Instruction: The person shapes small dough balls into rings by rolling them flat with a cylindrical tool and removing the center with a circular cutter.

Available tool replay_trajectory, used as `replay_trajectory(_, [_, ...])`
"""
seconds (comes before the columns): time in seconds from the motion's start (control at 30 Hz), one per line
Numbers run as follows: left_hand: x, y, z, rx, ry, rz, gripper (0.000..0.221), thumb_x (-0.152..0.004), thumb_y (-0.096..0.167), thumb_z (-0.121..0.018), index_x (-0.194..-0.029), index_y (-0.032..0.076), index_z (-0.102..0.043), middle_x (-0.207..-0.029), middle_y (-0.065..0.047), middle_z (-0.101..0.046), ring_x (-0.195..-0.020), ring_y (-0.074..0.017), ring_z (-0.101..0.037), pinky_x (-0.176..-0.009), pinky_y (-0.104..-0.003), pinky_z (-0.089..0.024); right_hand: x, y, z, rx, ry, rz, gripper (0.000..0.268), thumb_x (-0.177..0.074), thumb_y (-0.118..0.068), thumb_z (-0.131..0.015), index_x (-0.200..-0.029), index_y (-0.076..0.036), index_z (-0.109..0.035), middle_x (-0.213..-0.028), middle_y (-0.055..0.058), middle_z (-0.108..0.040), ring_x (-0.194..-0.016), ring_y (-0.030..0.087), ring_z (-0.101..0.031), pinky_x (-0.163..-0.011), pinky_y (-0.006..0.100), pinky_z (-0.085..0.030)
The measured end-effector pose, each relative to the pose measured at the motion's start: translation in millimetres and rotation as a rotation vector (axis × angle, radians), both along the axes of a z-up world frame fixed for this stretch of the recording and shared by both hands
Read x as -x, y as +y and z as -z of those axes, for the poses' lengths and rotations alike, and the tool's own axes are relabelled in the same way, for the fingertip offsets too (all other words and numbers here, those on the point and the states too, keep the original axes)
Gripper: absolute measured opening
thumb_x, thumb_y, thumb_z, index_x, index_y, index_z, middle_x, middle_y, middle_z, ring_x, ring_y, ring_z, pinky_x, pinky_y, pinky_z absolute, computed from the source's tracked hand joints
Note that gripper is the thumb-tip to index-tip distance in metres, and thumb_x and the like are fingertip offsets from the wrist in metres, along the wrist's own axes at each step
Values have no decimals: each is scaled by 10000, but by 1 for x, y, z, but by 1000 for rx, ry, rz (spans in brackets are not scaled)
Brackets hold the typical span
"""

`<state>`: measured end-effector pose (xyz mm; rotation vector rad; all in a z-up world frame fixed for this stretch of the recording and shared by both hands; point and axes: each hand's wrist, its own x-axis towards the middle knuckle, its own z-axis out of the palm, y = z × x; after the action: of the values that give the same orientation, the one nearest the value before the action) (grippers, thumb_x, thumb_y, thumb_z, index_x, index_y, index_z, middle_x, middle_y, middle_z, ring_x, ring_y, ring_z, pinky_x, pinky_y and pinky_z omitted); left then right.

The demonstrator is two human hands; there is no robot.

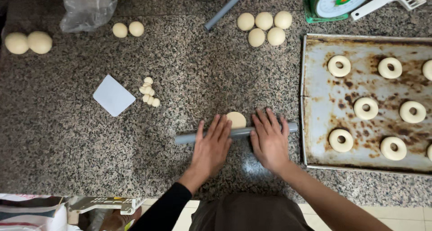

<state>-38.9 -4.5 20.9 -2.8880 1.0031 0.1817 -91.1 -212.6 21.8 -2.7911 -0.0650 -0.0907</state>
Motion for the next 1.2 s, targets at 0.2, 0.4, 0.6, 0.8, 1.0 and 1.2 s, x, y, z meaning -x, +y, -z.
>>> replay_trajectory(0.2, [-94, -7, -9, 196, 104, -226, 693, -1012, 506, -373, -1563, 95, -280, -1648, -211, -200, -1523, -388, -101, -1148, -690, -71, -91, -19, 15, 29, -173, -61, 598, -1038, -306, -466, -1500, 65, -544, -1589, 259, -426, -1526, 426, -262, -1215, 603, -168])
replay_trajectory(0.4, [-45, 12, 31, 73, -62, -78, 538, -1166, 436, -377, -1592, 110, -333, -1702, -174, -272, -1659, -336, -161, -1326, -625, -145, -65, -11, 1, 161, -151, -133, 518, -1057, -329, -462, -1439, 5, -568, -1581, 227, -468, -1526, 400, -319, -1214, 601, -219])
replay_trajectory(0.6, [2, 15, 11, 119, -65, -24, 493, -1127, 397, -359, -1552, 147, -367, -1678, -118, -249, -1637, -319, -152, -1277, -684, -136, -15, -3, -11, 71, -67, -73, 519, -1016, -323, -479, -1411, 2, -569, -1541, 187, -497, -1490, 362, -384, -1183, 597, -303])
replay_trajectory(0.8, [-77, -2, -3, 292, 37, -206, 632, -1047, 462, -354, -1536, 62, -389, -1628, -218, -255, -1528, -405, -120, -1156, -692, -81, -82, -18, -8, 46, -81, -112, 637, -1032, -409, -510, -1464, 59, -510, -1591, 292, -367, -1494, 430, -278, -1143, 577, -275])
replay_trajectory(1.0, [0, 12, 4, -6, 142, 18, 644, -1052, 452, -366, -1547, 39, -375, -1645, -177, -236, -1565, -333, -96, -1232, -647, -54, -9, -3, -23, 75, -73, -149, 553, -872, -363, -664, -1299, -17, -598, -1500, 208, -457, -1430, 389, -396, -1098, 572, -330])
replay_trajectory(1.2, [-8, 48, -46, 629, -266, -263, 582, -933, 343, -606, -1429, 56, -501, -1559, -196, -374, -1514, -354, -260, -1250, -626, -34, 11, 17, -39, -248, -121, 36, 367, -844, -155, -750, -1178, -51, -638, -1180, 160, -671, -1103, 338, -606, -952, 511, -419])
